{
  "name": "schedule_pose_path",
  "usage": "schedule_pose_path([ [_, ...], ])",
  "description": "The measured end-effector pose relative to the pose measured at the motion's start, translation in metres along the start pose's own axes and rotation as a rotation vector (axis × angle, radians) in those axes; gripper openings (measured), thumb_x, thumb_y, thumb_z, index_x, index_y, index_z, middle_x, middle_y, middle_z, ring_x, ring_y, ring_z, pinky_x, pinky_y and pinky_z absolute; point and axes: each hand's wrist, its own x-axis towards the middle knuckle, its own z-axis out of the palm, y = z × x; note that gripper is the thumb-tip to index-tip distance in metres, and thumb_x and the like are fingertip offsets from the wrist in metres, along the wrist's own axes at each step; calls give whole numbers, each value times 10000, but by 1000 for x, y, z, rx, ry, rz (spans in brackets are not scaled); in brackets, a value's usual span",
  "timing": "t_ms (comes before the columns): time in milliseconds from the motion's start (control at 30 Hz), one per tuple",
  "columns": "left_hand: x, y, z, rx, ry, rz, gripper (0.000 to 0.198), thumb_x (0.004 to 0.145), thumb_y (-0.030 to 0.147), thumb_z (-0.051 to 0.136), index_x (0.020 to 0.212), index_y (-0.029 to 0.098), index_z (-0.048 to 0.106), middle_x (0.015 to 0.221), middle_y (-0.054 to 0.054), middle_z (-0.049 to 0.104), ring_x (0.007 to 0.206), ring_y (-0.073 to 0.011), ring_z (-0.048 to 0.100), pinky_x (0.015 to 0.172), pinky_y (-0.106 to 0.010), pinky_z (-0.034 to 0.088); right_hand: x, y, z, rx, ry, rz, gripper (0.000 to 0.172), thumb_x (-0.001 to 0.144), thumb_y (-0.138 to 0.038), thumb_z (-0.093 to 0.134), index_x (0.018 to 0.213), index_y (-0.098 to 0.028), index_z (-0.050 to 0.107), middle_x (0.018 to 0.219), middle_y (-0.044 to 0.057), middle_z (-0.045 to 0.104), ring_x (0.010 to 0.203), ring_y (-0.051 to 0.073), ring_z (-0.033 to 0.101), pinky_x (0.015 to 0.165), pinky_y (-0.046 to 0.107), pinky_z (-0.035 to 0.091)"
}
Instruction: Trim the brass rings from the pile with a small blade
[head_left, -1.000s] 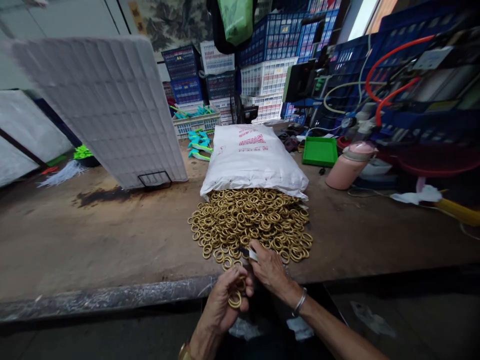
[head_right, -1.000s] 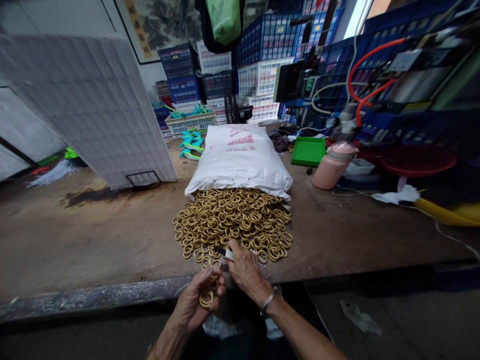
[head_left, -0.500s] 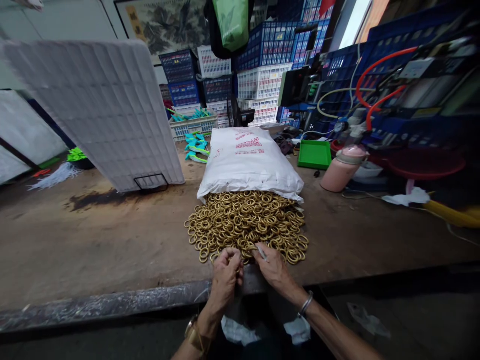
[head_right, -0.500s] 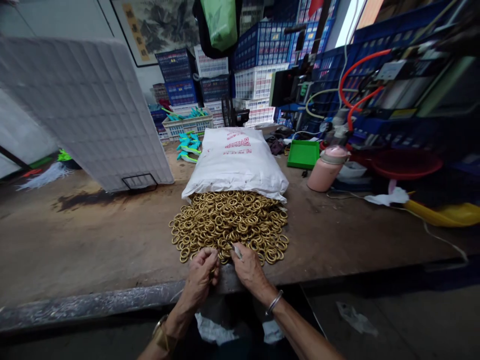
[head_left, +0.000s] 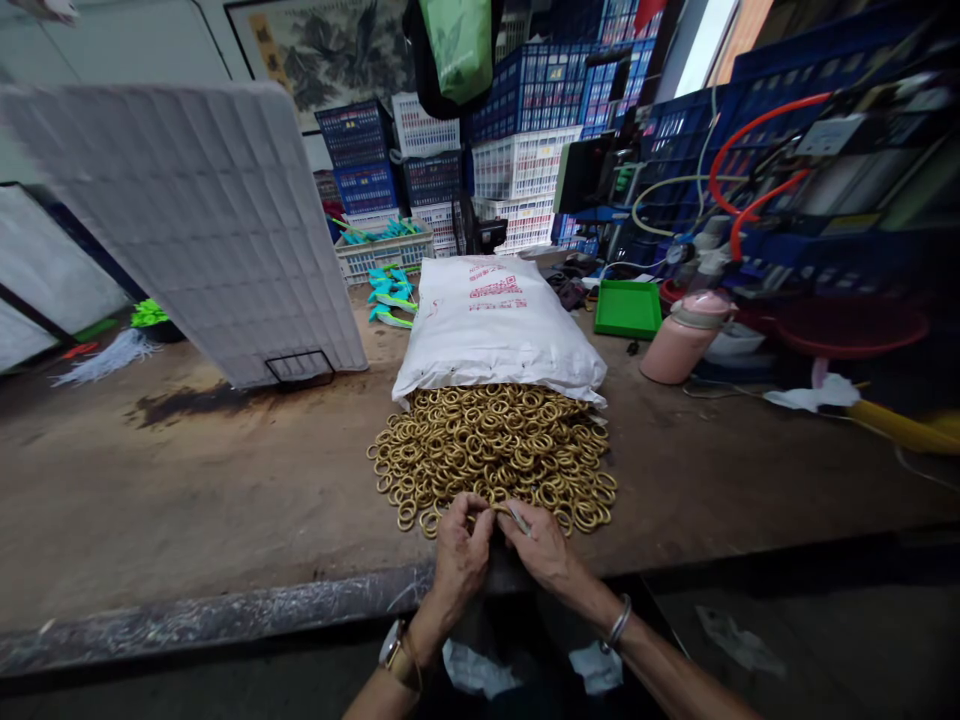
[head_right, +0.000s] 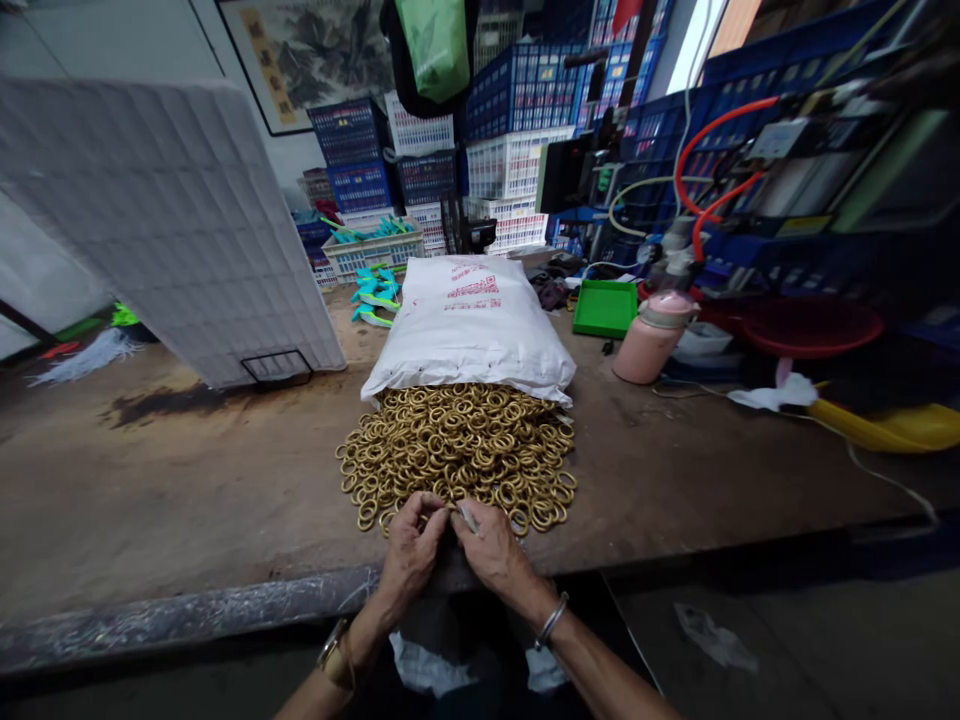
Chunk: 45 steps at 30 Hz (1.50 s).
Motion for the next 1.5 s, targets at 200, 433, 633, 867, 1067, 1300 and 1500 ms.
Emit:
schedule_pose_path([
  [200,1,2,0,25,-22,13,116,765,217,446,708,164,532,644,7,556,615,-122,511,589,-228,400,1,-10,-9,130,-38,16,312,816,-417,382,626,-186,472,543,-41,452,534,93,426,527,207,339],
  [433,1,3,0,82,-37,26,134,767,208,455,766,160,579,692,-15,610,656,-138,552,639,-248,412,2,1,-4,226,-7,146,366,809,-444,359,561,-189,444,449,-60,381,395,61,328,420,197,279],
  [633,2,7,-1,61,-47,-31,129,752,225,483,754,154,591,687,-20,621,670,-146,556,638,-248,413,3,5,-1,348,-27,231,277,764,-448,427,652,-196,442,466,-82,407,330,35,264,351,185,225],
  [867,3,15,0,24,-16,-29,154,752,207,455,648,157,557,590,10,564,579,-116,516,582,-221,397,-2,-10,-4,527,-78,333,366,738,-556,422,652,-201,406,450,-101,364,294,19,196,299,163,152],
  [1067,1,11,1,102,16,18,153,749,199,446,623,168,528,585,15,552,574,-114,506,572,-222,380,-3,-12,-4,591,-95,371,437,731,-595,404,589,-182,427,413,-94,356,293,11,197,301,152,167],
  [1300,1,11,2,93,6,-4,116,757,198,442,687,170,530,633,9,565,596,-119,515,577,-225,390,-1,-13,-5,641,-96,405,348,704,-526,465,636,-190,407,460,-95,413,296,4,214,303,146,165],
  [1500,0,10,2,90,-13,7,66,740,169,445,743,172,511,673,6,556,632,-126,519,596,-231,396,-1,-16,-7,607,-134,395,332,680,-512,499,671,-199,390,484,-108,410,289,-2,204,296,143,155],
])
